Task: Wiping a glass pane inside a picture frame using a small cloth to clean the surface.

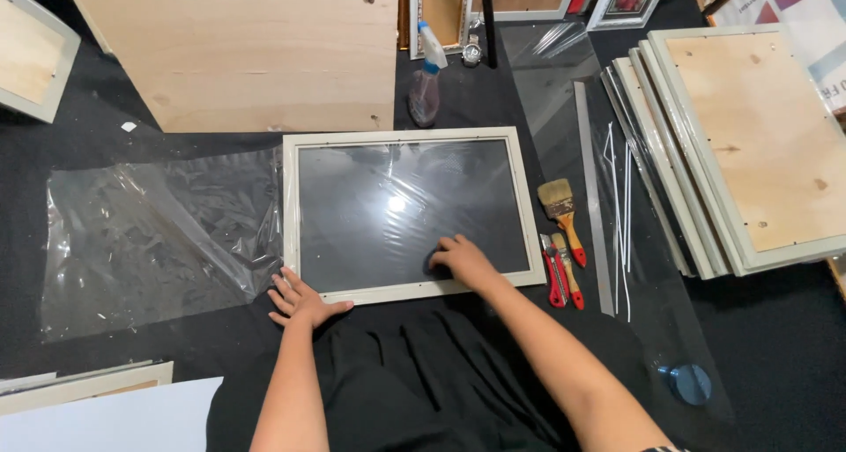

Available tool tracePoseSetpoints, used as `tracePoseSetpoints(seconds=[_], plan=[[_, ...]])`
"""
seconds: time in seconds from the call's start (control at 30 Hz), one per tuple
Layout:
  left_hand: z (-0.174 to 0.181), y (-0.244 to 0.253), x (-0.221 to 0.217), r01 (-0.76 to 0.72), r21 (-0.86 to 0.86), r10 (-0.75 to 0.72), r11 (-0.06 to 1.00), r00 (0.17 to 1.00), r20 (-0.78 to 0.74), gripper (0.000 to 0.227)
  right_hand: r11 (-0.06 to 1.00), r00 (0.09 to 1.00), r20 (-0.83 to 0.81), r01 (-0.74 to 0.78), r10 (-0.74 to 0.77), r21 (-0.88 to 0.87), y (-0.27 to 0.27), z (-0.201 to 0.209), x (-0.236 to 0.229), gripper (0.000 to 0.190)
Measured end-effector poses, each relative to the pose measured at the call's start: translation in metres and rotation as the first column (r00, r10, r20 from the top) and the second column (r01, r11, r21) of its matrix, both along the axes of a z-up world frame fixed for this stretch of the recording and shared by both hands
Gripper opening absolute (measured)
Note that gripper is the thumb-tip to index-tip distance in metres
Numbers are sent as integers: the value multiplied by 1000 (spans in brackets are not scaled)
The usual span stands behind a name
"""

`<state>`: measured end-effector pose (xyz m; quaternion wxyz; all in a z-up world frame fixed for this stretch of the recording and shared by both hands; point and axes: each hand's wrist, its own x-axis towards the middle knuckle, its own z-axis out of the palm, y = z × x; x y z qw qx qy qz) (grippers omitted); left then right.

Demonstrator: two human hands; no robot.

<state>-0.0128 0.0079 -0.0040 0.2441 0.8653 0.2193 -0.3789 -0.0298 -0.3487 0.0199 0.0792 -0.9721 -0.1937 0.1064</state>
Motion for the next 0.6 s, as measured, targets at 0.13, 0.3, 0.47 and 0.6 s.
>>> tracePoseSetpoints(seconds=[0.13,0.3,0.47,0.6], plan=[[5,0,0,-7,-3,7,1000,1000,1,172,978,995,-93,48,-29,204,-27,-9,-12,27],[12,-3,-1,-20,6,20,1000,1000,-3,172,862,945,103,327,-312,-386,-187,-96,-36,18],[14,-2,-4,-30,-16,30,999,1000,2,171,936,940,-8,340,-342,-93,-112,-16,-41,23],[17,-4,-3,-25,-14,26,1000,999,23,170,896,889,-151,442,-431,40,-133,-47,-50,30]])
